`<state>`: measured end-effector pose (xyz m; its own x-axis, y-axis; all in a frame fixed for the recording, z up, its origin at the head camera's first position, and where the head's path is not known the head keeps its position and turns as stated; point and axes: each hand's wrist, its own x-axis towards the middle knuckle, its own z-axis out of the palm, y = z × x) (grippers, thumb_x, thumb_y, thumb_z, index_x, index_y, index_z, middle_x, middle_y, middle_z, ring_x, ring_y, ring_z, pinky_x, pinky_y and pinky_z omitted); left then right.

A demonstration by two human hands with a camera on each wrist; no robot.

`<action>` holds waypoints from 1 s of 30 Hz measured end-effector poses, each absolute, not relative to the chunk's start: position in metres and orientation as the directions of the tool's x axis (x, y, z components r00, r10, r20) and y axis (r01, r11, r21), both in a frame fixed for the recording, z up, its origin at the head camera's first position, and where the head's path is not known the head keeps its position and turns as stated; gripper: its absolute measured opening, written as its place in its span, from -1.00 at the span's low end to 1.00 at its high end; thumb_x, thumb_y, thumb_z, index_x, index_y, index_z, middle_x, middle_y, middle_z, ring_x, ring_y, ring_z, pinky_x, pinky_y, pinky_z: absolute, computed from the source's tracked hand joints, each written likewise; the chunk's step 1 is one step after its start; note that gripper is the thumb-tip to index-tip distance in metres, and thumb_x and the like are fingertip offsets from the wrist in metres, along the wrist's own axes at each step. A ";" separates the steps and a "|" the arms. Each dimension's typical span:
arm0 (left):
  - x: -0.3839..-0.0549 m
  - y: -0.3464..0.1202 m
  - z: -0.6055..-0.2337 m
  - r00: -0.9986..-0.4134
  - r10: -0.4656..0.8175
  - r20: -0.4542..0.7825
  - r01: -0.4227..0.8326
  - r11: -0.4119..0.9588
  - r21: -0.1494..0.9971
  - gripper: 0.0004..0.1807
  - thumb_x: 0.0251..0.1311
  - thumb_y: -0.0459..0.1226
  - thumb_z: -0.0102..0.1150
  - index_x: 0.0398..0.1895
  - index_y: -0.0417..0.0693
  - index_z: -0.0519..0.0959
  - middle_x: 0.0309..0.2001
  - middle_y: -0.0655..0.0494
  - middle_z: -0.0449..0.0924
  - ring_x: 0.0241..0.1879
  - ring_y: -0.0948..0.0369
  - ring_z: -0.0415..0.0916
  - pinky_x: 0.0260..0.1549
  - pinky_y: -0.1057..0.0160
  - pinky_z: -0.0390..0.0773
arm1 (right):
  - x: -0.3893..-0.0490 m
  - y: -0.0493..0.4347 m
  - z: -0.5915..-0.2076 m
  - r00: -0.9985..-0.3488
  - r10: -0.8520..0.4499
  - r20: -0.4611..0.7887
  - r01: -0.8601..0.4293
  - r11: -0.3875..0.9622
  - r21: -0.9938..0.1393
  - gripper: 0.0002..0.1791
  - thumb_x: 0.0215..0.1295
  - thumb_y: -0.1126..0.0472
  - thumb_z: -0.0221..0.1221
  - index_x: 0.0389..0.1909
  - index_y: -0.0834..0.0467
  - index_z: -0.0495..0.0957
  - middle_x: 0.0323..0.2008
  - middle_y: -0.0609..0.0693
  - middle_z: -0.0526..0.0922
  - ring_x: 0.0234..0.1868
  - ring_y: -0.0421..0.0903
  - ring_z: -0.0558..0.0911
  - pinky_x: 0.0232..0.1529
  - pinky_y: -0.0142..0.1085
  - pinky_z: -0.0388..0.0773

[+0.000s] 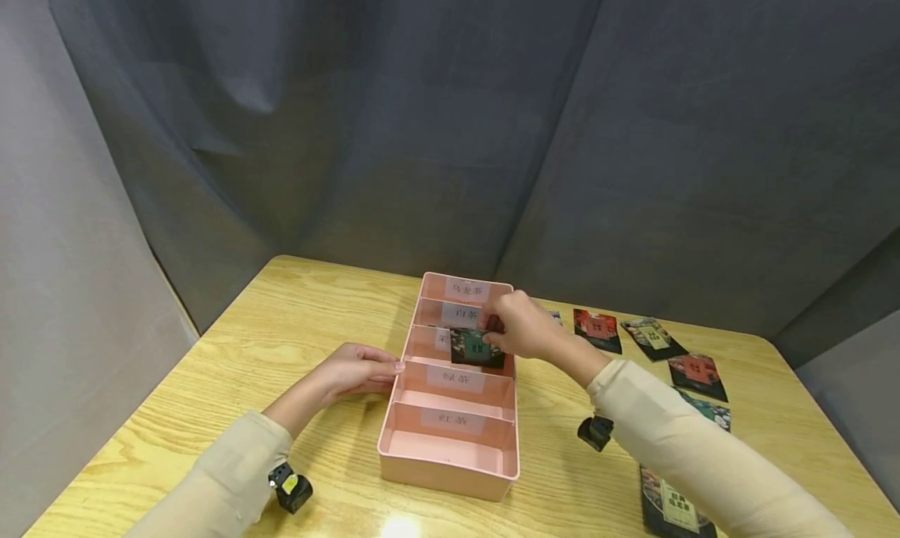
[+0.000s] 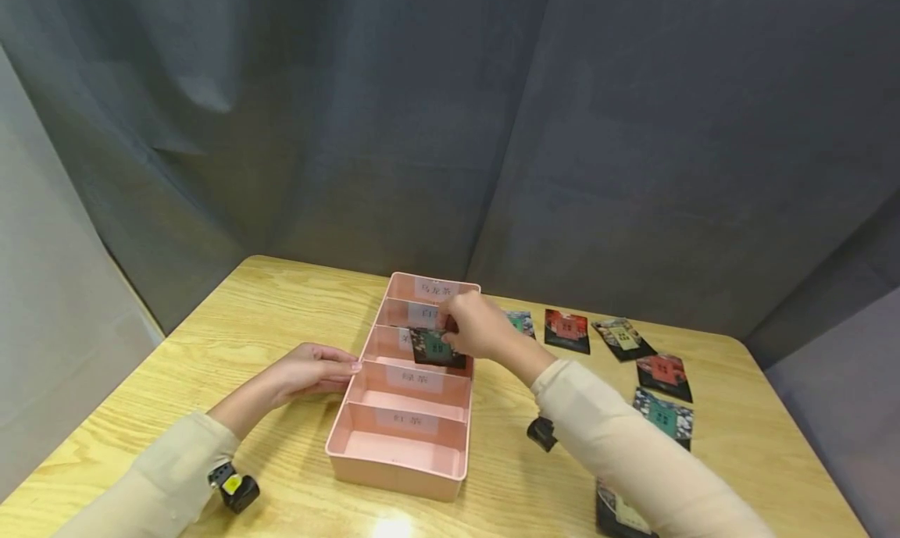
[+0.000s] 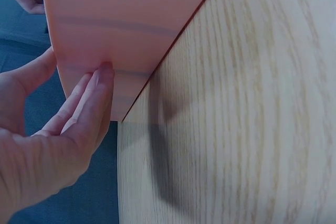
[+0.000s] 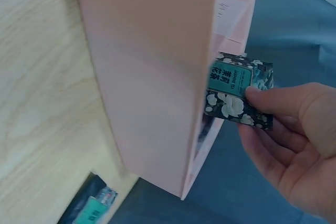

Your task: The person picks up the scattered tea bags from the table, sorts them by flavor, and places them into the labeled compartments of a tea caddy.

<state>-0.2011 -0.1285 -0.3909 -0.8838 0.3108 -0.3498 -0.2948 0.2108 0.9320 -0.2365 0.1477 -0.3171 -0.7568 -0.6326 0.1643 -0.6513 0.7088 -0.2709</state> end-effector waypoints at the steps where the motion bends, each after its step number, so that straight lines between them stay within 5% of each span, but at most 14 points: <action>1: -0.201 -0.129 -0.391 -0.884 0.311 -0.348 -0.293 0.212 0.932 -0.58 0.27 -0.26 0.19 0.07 -0.42 0.50 0.01 -0.24 0.65 -0.01 0.02 0.66 0.07 0.12 0.65 | -0.236 0.148 -0.319 -0.755 -0.634 0.167 -0.654 0.708 -0.267 -0.91 0.06 0.35 0.36 -0.45 0.15 0.64 -0.45 -0.01 0.68 -0.53 -0.28 0.50 -0.51 -0.49 0.52; 20: -0.201 -0.128 -0.392 -0.888 0.320 -0.330 -0.279 0.196 0.940 -0.58 0.27 -0.27 0.18 0.07 -0.43 0.50 0.01 -0.26 0.64 -0.01 0.02 0.66 0.06 0.12 0.66 | -0.231 0.150 -0.341 -0.747 -0.645 0.158 -0.664 0.716 -0.216 -0.87 0.03 0.33 0.38 -0.49 0.15 0.59 -0.52 -0.04 0.64 -0.56 -0.30 0.44 -0.55 -0.51 0.40; 30: -0.200 -0.128 -0.390 -0.888 0.317 -0.333 -0.273 0.220 0.937 -0.58 0.28 -0.25 0.18 0.08 -0.42 0.50 0.03 -0.26 0.64 -0.05 0.09 0.68 0.07 0.12 0.65 | -0.226 0.152 -0.337 -0.747 -0.652 0.132 -0.660 0.700 -0.273 -0.88 0.01 0.35 0.40 -0.46 0.16 0.63 -0.49 -0.02 0.69 -0.51 -0.32 0.54 -0.50 -0.53 0.52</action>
